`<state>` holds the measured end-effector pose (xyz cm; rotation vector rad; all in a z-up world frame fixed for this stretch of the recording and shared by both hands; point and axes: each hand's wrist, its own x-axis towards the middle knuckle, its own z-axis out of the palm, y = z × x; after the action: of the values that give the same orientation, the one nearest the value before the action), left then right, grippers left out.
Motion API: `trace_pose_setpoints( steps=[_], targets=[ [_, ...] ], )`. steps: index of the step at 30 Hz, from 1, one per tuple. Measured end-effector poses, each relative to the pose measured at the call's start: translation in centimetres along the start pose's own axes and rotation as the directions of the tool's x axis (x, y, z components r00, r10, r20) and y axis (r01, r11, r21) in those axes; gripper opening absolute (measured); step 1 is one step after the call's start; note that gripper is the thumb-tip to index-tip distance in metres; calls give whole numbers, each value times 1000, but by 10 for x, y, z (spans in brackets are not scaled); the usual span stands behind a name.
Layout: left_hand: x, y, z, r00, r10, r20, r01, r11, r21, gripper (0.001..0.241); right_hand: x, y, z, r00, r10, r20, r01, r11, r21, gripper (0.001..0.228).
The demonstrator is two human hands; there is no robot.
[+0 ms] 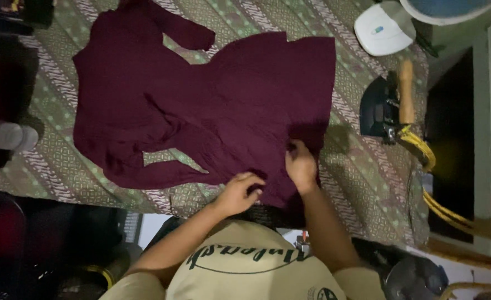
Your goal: The person irons a maroon long-sleeved shirt on a patterned surface. They use a black iron to smooth the fabric, frequently pausing to adjust the shirt's position and fold the sleeves.
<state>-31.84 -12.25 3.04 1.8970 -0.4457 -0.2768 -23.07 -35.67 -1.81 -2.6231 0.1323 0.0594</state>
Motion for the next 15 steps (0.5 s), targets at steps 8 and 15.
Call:
trace_pose_setpoints(
  steps=[8, 15],
  targets=[
    [-60, -52, -84, 916, -259, -307, 401, 531, 747, 90, -91, -42, -10, 952, -172, 253, 93, 951, 296, 34],
    [-85, -55, -142, 856, -498, -137, 480, 667, 570, 56, -114, -129, 4, 891, -387, 238, 254, 860, 443, 34]
  ],
)
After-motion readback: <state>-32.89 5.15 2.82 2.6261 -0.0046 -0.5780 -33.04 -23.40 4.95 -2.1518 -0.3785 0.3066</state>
